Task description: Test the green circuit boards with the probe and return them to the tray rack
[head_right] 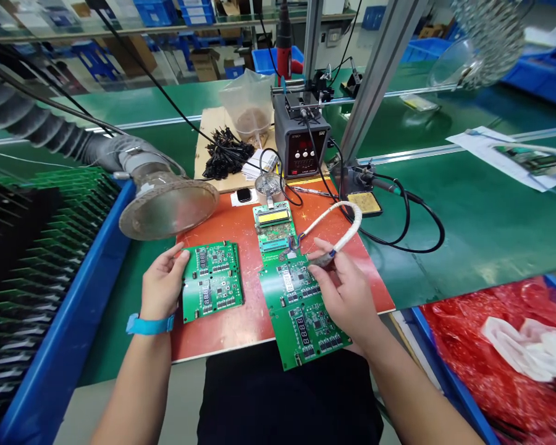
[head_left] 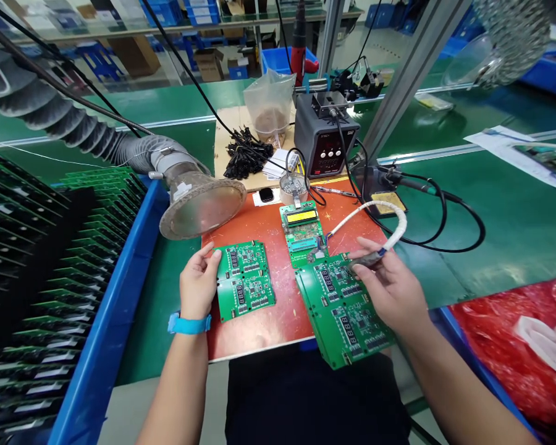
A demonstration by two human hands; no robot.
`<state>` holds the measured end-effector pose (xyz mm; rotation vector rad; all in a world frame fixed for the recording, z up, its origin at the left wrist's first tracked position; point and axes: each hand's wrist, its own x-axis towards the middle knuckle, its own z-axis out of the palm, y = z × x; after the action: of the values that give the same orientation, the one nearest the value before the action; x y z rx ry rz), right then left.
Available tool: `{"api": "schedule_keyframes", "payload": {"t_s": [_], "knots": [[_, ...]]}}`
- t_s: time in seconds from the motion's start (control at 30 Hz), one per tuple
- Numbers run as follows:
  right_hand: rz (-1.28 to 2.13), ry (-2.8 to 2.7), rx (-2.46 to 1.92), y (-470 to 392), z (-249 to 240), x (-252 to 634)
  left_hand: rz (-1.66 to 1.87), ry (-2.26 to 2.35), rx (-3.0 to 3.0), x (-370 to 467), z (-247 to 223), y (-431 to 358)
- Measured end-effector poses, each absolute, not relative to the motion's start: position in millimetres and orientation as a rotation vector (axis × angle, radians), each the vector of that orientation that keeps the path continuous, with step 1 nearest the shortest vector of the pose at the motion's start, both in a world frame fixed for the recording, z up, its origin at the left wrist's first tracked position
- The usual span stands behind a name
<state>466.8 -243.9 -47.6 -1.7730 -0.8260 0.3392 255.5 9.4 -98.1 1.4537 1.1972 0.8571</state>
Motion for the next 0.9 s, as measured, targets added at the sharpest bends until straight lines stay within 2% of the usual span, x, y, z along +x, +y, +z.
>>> {"api": "schedule_keyframes", "payload": {"t_s": [0.27,0.9], "knots": [[0.145,-1.022,-1.911,-245,-43,464,0.811,1.300,1.615,250,-104,13],[0.099,-1.026,-1.974,-240,-45,468,0.791,1.353,1.704,253,-99,7]]}}
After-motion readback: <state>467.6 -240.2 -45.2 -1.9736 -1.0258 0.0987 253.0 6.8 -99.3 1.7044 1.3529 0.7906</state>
